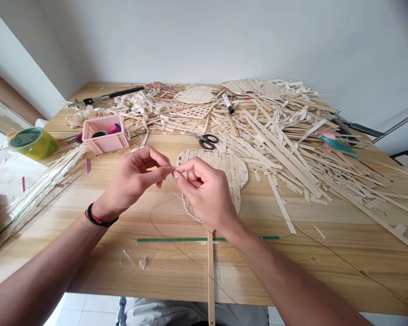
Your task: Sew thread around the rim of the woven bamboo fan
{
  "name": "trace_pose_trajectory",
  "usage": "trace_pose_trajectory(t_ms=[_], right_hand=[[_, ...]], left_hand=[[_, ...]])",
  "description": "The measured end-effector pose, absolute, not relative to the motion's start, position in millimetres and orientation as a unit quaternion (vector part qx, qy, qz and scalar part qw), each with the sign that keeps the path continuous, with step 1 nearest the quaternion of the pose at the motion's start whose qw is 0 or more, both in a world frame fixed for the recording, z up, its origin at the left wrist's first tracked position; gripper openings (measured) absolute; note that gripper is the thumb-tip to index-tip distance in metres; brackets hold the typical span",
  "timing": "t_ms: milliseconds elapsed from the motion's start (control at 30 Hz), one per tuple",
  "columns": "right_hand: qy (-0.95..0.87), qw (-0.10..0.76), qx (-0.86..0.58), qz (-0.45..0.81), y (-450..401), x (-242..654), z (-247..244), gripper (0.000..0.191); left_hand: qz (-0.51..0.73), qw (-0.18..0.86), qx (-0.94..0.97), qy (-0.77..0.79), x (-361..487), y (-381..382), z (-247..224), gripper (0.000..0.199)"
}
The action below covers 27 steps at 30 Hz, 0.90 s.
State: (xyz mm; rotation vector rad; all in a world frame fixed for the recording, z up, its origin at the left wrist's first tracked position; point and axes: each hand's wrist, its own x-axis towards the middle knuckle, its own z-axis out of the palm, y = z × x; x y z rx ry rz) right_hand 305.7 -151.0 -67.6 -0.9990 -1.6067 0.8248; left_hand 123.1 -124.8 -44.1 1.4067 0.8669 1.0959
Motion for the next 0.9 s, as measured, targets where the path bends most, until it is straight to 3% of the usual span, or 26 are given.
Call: trace_pose_trajectory(t_ms=[900], right_hand=[[-0.668, 0.508, -0.426, 0.339, -149.9, 306.5, -66.5, 0.012]], left_hand=[[0.443, 0.573, 0.561, 0.402, 119.6, -125.3, -42.2, 0.018]])
